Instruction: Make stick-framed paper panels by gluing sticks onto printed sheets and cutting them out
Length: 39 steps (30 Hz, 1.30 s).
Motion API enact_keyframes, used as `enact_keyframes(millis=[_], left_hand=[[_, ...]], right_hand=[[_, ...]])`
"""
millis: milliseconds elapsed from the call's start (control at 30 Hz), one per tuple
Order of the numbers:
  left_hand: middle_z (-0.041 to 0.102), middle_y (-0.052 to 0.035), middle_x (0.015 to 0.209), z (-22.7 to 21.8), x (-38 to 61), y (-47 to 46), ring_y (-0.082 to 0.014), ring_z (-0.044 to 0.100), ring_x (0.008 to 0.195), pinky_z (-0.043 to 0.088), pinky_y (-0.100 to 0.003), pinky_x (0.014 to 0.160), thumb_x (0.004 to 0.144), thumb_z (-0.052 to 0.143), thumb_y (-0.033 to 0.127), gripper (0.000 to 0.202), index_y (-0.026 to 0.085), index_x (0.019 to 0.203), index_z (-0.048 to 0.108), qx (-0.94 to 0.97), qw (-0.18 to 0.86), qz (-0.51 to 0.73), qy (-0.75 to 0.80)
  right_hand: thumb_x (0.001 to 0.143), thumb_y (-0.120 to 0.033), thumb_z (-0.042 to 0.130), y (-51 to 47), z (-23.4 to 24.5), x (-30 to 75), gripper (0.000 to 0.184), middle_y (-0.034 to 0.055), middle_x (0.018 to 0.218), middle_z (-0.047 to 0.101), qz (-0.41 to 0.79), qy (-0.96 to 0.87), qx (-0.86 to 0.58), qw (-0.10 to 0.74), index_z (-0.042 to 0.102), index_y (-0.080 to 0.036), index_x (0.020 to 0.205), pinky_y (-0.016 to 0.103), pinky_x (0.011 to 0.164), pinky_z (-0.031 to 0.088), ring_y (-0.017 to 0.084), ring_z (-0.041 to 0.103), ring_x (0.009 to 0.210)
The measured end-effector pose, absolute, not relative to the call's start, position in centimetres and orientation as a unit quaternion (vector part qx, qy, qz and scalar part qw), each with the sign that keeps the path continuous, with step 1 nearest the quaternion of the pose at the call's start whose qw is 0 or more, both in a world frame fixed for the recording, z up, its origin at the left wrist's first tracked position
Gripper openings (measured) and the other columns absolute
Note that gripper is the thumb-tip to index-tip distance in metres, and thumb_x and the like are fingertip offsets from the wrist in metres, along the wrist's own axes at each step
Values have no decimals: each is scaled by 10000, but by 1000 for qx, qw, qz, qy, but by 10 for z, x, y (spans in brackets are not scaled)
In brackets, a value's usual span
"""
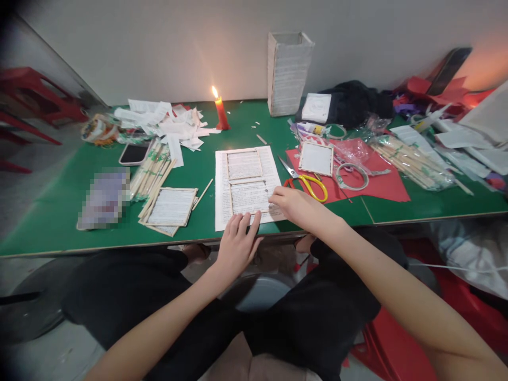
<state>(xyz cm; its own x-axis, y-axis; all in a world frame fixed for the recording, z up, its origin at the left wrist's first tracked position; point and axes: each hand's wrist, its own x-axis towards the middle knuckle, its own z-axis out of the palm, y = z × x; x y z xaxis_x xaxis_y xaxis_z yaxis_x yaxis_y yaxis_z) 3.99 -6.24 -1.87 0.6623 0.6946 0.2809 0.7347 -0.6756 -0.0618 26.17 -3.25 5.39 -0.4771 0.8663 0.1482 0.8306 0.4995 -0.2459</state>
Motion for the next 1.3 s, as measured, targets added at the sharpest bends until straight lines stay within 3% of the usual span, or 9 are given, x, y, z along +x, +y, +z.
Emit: enact_keyframes(millis=[267,800,967,1133,1200,1300], left_hand=[[575,-180,1361,-18,41,-63,-326,537,1267,398,-480,1122,996,508,317,542,117,1494,428,-908,65,-115,-397],[587,-188,1334,-19,41,-62,-335,537,1262,415,-488,1104,979,542,301,561,105,1490,422,-907,70,-127,-394],[588,-188,1326,-18,42,-62,-347,551,1225,420,-489,1091,959,579,309,574,87,1470,443,-906,70,-131,-396],[584,-201,1307,-4,39,-62,-355,546,1194,440,-509,1053,950,593,434,638,81,1460,441,-912,7,-124,-391],[611,-173,1242,10,34,-54,-317,575,1127,486,-465,993,975,540,462,571,112,1423,481,-913,-60,-136,-380],[623,-109,1148,36,19,-25,-219,603,1052,500,-345,946,1034,428,296,311,158,1260,591,-879,-159,-179,-412]], right_hand=[[899,-78,526,-21,51,268,274,69,962,695,92,-835,-514,173,757,-221,932,297,753,509,202,672,864],[866,-39,538,-15,47,265,266,71,943,706,102,-846,-495,171,741,-209,888,284,714,509,192,678,821],[873,-88,553,-4,58,277,228,76,889,745,79,-821,-500,266,753,-198,865,346,737,549,222,698,812],[865,-245,653,1,74,283,102,64,896,767,99,-689,-561,448,749,-214,878,376,758,590,228,719,814],[849,-327,688,3,74,283,127,56,843,764,161,-629,-573,500,732,-210,868,368,712,606,217,723,736],[796,-428,748,7,66,283,236,47,759,749,246,-572,-565,541,698,-200,831,359,669,616,205,721,653]])
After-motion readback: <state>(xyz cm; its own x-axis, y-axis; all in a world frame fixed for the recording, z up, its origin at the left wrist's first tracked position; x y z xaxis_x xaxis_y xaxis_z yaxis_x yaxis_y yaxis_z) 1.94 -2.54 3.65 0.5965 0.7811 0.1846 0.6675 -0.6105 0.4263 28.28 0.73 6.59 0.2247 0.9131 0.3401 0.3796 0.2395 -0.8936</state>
